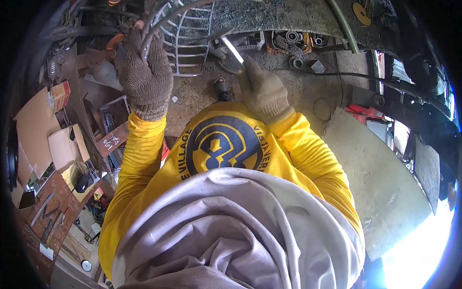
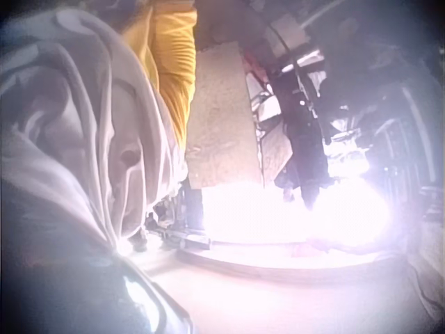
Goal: The person welds joints on a curved metal wire cage using a handheld welding tool and then scrapes the surface of the cage with a metal rod.
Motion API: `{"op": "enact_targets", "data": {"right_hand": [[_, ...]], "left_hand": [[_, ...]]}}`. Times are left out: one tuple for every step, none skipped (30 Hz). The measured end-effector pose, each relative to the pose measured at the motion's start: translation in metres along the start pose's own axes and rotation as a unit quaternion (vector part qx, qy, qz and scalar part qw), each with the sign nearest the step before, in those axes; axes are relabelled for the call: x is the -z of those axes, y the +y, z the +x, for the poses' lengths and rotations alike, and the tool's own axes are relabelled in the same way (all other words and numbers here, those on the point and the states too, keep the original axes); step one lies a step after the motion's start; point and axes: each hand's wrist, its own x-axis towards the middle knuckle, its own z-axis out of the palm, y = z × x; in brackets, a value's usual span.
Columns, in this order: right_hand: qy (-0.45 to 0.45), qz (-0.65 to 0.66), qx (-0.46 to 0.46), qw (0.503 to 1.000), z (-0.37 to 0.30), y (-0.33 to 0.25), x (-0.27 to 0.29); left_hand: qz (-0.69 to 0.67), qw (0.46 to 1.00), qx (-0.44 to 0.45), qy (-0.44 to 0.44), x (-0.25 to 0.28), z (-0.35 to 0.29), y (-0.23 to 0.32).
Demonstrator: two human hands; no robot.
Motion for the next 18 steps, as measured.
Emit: {"op": "enact_targets", "data": {"right_hand": [[-0.008,0.016,-0.01,1.0,0.0,0.0,0.0],[-0.017,0.033,-0.02,0.999,0.001,-0.004,0.002],[0.024,0.067,-0.012,0.997,0.002,-0.01,0.006],[0.037,0.084,-0.016,0.996,0.002,-0.01,0.005],[0.05,0.1,-0.02,0.993,0.001,-0.009,0.003],[0.063,0.117,-0.024,0.991,-0.001,-0.007,0.001],[0.069,0.067,0.024,0.995,0.002,-0.001,-0.005],[0.04,0.041,0.018,0.998,0.003,0.001,-0.005],[0.011,0.015,0.011,1.0,0.004,0.002,-0.004],[-0.025,-0.009,0.003,1.0,0.004,0.0,-0.004],[-0.015,0.049,-0.019,0.998,0.009,-0.006,0.002],[0.015,0.068,0.0,0.998,0.012,-0.009,0.004],[0.051,0.083,0.021,0.995,0.016,-0.01,0.006],[0.086,0.098,0.042,0.991,0.021,-0.012,0.007],[0.081,0.113,0.025,0.99,0.024,-0.016,0.007],[0.044,0.066,0.012,0.997,0.024,-0.008,0.002],[0.007,0.018,-0.001,1.0,0.023,0.006,-0.01],[-0.029,-0.029,-0.013,0.999,0.023,0.015,-0.016]], "left_hand": [[-0.001,1.0,0.004,-0.011,0.001,-0.002,0.0],[-0.003,1.0,0.008,-0.021,0.002,-0.003,0.0],[0.005,1.0,-0.003,-0.011,0.002,-0.005,-0.002],[0.008,1.0,-0.016,0.0,0.0,-0.005,-0.003],[0.011,0.999,-0.03,0.011,-0.002,-0.004,-0.005],[0.006,1.0,-0.027,0.013,-0.002,-0.003,-0.005],[-0.001,1.0,-0.025,0.014,-0.002,-0.002,-0.005],[-0.007,1.0,-0.023,0.016,-0.002,0.0,-0.004],[-0.006,1.0,-0.022,0.012,-0.002,0.002,-0.003],[0.0,1.0,-0.018,0.005,-0.001,0.001,-0.003],[0.005,1.0,-0.013,-0.003,0.0,0.0,-0.003],[0.015,1.0,-0.017,-0.002,0.002,0.0,-0.002],[0.023,0.999,-0.025,0.003,0.003,0.001,-0.001],[0.031,0.999,-0.032,0.009,0.003,0.002,0.0],[0.021,0.999,-0.029,0.011,0.001,0.002,-0.001],[0.009,0.999,-0.029,0.013,-0.001,0.002,-0.001],[-0.001,0.999,-0.029,0.016,-0.003,0.003,-0.001],[-0.024,1.0,0.001,0.003,-0.003,0.006,0.001]]}}
